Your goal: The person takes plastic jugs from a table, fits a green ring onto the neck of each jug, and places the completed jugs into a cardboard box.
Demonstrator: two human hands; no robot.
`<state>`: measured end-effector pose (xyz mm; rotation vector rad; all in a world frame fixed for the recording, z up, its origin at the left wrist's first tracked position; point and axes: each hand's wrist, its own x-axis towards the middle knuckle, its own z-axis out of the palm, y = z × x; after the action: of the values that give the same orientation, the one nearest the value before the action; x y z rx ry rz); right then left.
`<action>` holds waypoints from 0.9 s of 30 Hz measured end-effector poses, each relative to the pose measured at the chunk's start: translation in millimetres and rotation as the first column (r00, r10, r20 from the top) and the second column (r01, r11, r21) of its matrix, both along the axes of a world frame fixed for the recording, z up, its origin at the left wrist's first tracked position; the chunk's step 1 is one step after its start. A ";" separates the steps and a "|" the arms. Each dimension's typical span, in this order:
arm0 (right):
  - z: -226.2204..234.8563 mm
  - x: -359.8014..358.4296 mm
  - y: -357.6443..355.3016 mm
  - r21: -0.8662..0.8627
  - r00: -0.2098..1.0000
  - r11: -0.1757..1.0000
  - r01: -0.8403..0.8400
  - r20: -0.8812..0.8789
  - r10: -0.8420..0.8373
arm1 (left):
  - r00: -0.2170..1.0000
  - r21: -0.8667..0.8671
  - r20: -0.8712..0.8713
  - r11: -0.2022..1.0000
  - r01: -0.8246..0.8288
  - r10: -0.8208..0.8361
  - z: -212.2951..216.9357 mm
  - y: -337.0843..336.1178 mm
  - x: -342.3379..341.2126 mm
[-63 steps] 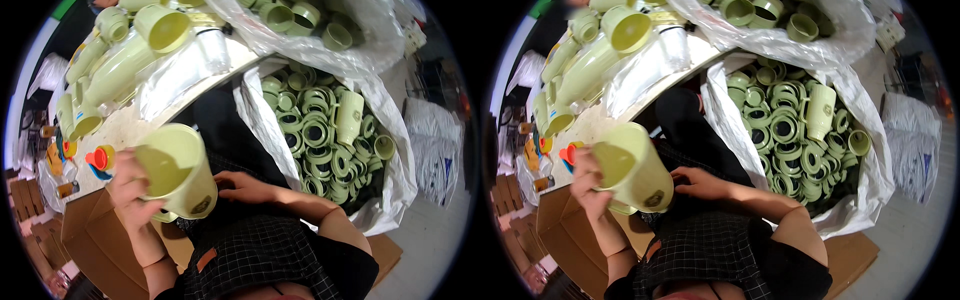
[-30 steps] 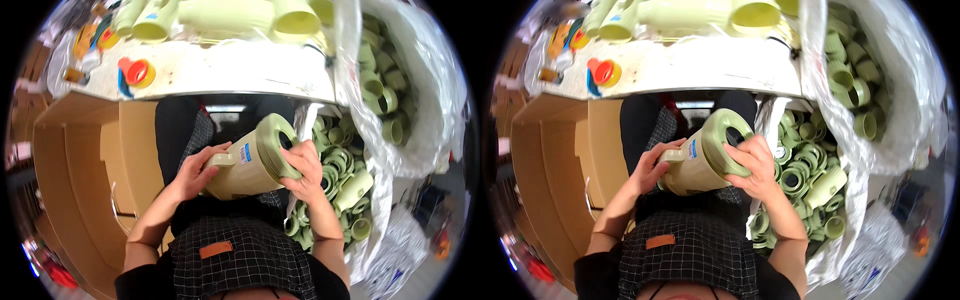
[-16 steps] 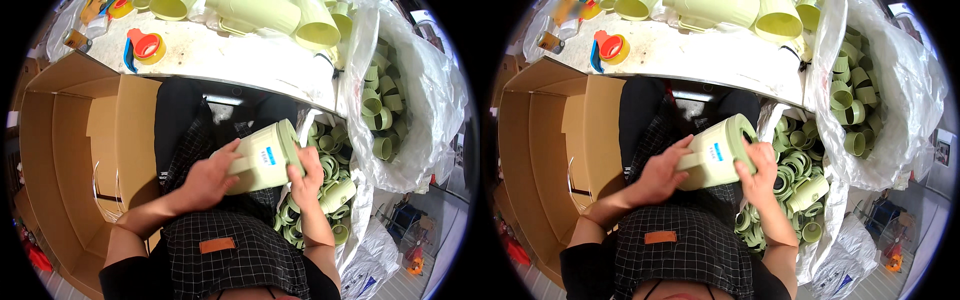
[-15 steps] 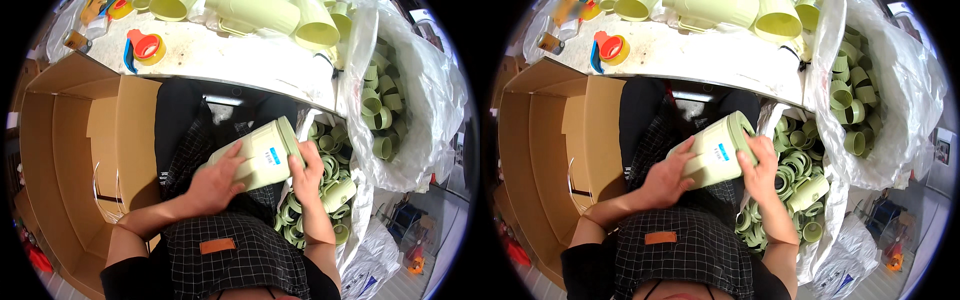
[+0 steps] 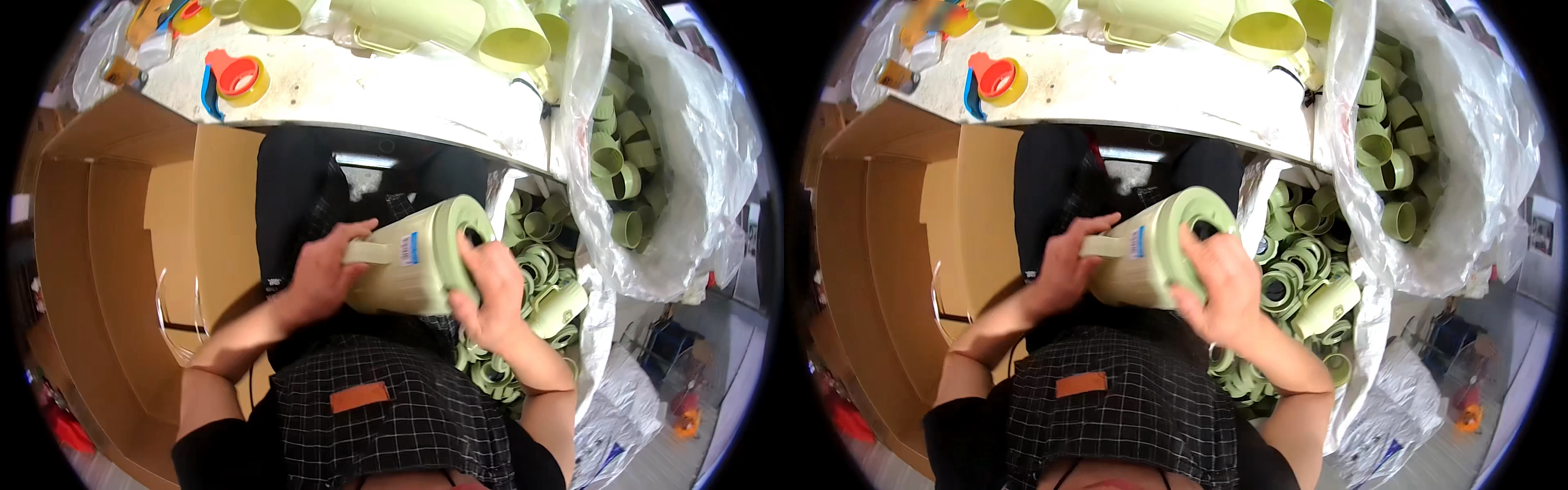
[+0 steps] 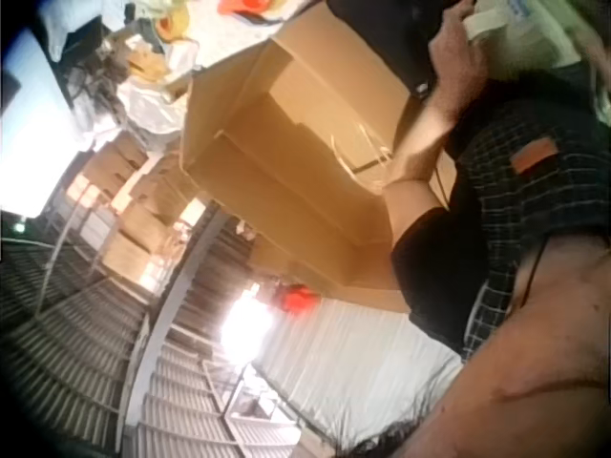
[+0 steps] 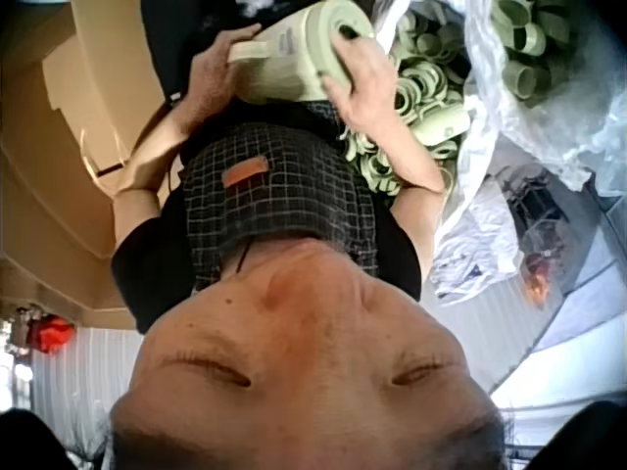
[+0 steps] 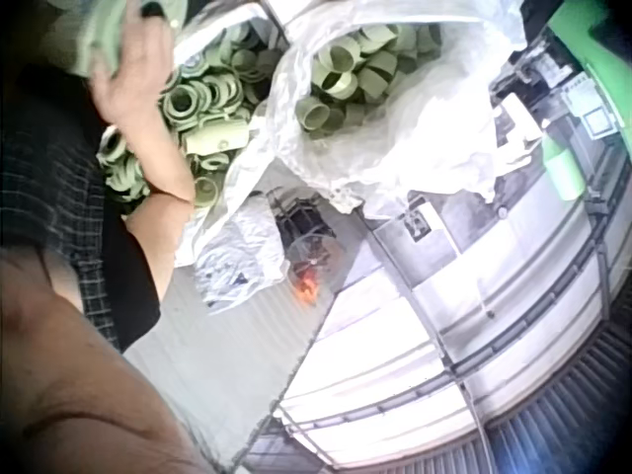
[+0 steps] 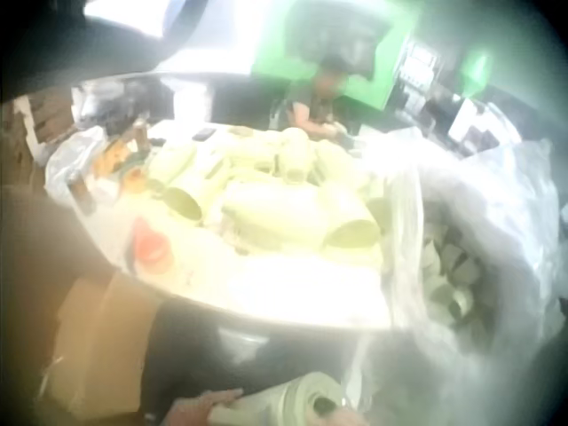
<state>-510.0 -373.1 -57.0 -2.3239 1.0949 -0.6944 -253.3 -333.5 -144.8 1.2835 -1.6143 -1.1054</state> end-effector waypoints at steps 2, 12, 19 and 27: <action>-26.3 -14.8 -29.4 0.173 0.989 0.974 0.146 0.012 -0.150 | 0.990 0.001 0.130 0.999 0.047 -0.047 9.2 16.1 -27.3; -71.9 -28.8 -69.9 0.637 0.946 0.770 0.005 0.247 -0.210 | 0.980 -0.036 0.118 0.987 -0.157 0.160 0.3 -136.5 -18.3; -78.0 -37.1 -83.4 0.575 0.944 0.817 -0.040 0.289 -0.158 | 0.891 -0.150 0.453 0.981 0.119 -0.039 -70.3 -249.1 -79.7; -73.7 -30.5 -96.1 0.624 0.930 0.778 -0.076 0.326 -0.171 | 0.819 -0.161 0.559 0.986 -0.047 0.131 -37.7 -238.0 -59.1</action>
<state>-540.4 -469.2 -130.7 -1.5210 1.0125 -0.6223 -312.4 -571.5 -182.6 1.6772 -1.9917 -0.5500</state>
